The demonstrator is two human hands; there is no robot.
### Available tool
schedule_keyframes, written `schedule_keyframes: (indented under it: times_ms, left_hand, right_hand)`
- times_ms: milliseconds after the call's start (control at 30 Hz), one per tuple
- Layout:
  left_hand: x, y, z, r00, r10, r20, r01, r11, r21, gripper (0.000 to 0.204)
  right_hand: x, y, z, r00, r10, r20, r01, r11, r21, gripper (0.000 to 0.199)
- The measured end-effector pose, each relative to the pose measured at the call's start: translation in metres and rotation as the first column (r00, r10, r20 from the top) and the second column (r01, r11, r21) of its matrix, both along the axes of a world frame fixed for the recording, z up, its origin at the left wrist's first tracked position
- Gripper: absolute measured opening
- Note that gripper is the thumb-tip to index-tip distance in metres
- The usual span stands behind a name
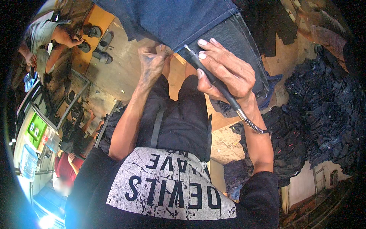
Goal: The person uses a handheld electric tool to remove threads and loose fibers from a pair of dark denim shorts. They then use pliers to adjust a small metal component on the tool and place it back into a tool tray.
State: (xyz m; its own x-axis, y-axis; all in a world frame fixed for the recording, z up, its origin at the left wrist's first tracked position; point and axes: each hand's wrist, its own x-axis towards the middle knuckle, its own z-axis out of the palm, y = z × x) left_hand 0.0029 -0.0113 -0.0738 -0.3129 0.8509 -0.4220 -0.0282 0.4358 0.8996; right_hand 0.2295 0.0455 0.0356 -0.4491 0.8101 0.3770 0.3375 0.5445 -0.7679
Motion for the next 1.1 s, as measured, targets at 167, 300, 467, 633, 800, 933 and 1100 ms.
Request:
schedule_keyframes:
  times_ms: [167,300,467,633,800,933,1100]
  left_hand:
    - [-0.001,0.001,-0.001,1.000,-0.002,0.009,0.002,0.999,0.051,0.043]
    - [-0.002,0.002,0.003,0.999,-0.028,-0.014,0.029,0.999,0.019,0.040]
    - [0.000,0.000,0.005,1.000,-0.013,0.013,0.012,1.000,0.017,0.042]
    - [-0.002,-0.002,-0.009,1.000,-0.007,-0.018,0.008,0.998,0.057,0.046]
    - [-0.001,-0.003,-0.018,1.000,0.013,0.023,-0.015,0.995,0.101,0.046]
    - [0.002,0.001,-0.014,1.000,-0.003,-0.009,0.005,0.992,0.126,0.043]
    - [-0.001,0.002,-0.009,0.999,-0.031,-0.030,0.032,0.999,0.019,0.031]
  right_hand:
    - [0.002,-0.001,0.000,0.999,-0.050,0.021,0.050,0.999,-0.004,0.025]
    - [0.003,-0.001,-0.001,0.997,-0.072,0.028,0.072,0.997,0.018,0.026]
    - [0.005,-0.002,-0.003,0.995,-0.096,0.035,0.095,0.995,0.031,0.026]
    - [0.005,-0.002,-0.007,0.992,-0.126,0.024,0.124,0.990,0.059,0.027]
    - [0.007,-0.001,-0.009,0.986,-0.167,0.002,0.167,0.984,0.056,0.026]
    - [0.009,0.000,-0.010,0.978,-0.207,-0.009,0.207,0.977,0.048,0.026]
    - [0.008,0.001,-0.009,0.966,-0.257,-0.017,0.258,0.966,0.031,0.025]
